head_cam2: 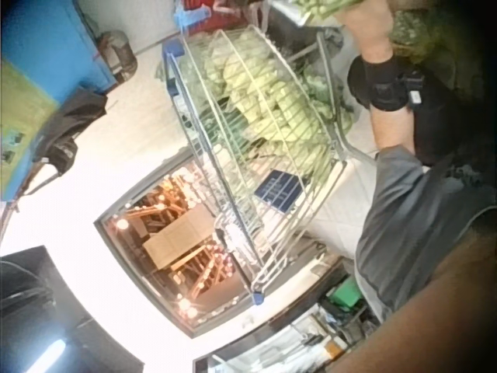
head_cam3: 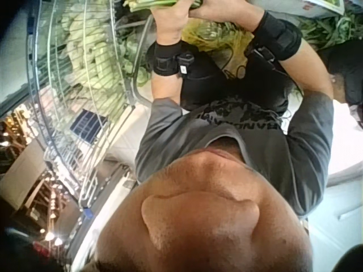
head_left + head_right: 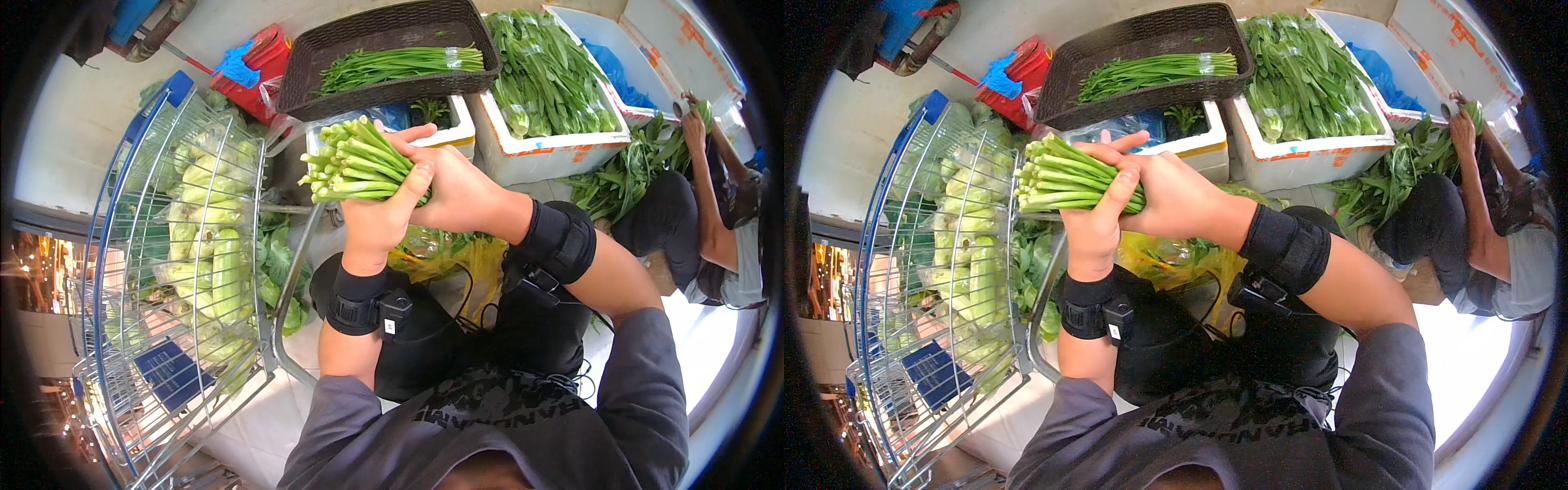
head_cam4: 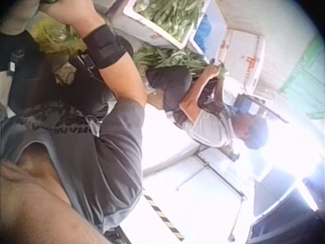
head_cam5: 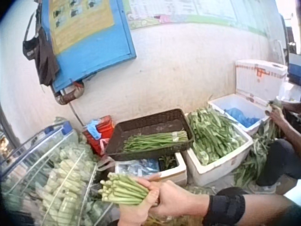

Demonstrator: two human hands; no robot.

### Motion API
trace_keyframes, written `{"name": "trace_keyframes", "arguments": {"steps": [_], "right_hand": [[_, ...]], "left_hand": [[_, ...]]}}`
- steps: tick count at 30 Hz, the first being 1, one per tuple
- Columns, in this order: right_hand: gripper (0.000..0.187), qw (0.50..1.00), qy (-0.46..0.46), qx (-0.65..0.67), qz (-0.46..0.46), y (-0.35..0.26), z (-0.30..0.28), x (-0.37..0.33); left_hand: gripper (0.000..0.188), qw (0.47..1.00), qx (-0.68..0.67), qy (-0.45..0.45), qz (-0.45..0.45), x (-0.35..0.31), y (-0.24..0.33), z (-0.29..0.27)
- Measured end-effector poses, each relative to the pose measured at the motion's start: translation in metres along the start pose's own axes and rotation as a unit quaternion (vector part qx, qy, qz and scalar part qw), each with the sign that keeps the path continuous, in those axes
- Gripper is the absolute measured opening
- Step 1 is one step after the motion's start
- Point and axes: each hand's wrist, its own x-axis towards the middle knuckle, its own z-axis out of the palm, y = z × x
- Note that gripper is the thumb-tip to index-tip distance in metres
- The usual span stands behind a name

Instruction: The person picks up a bunch of green onions, removes individual stems from the bundle, aligns the ends, and wraps the stalks with tape.

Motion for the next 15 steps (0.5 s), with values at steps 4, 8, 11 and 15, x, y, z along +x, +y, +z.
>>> {"name": "trace_keyframes", "arguments": {"steps": [4,8,11,15], "right_hand": [[0.047,0.999,0.008,-0.045,-0.014,-0.008,-0.003,0.002],[0.089,0.958,-0.093,-0.271,-0.007,-0.024,-0.044,-0.01],[0.085,0.962,0.025,-0.271,0.011,-0.032,-0.122,-0.042],[0.018,0.914,0.216,-0.014,0.344,-0.099,-0.19,-0.076]], "left_hand": [[0.023,0.998,-0.044,0.004,0.034,0.001,-0.008,-0.001],[0.025,0.997,0.008,0.012,0.077,0.004,0.001,-0.002],[0.018,0.997,0.031,-0.009,0.064,0.002,-0.004,-0.004],[0.027,0.998,0.039,-0.041,-0.001,0.003,-0.006,-0.01]]}}
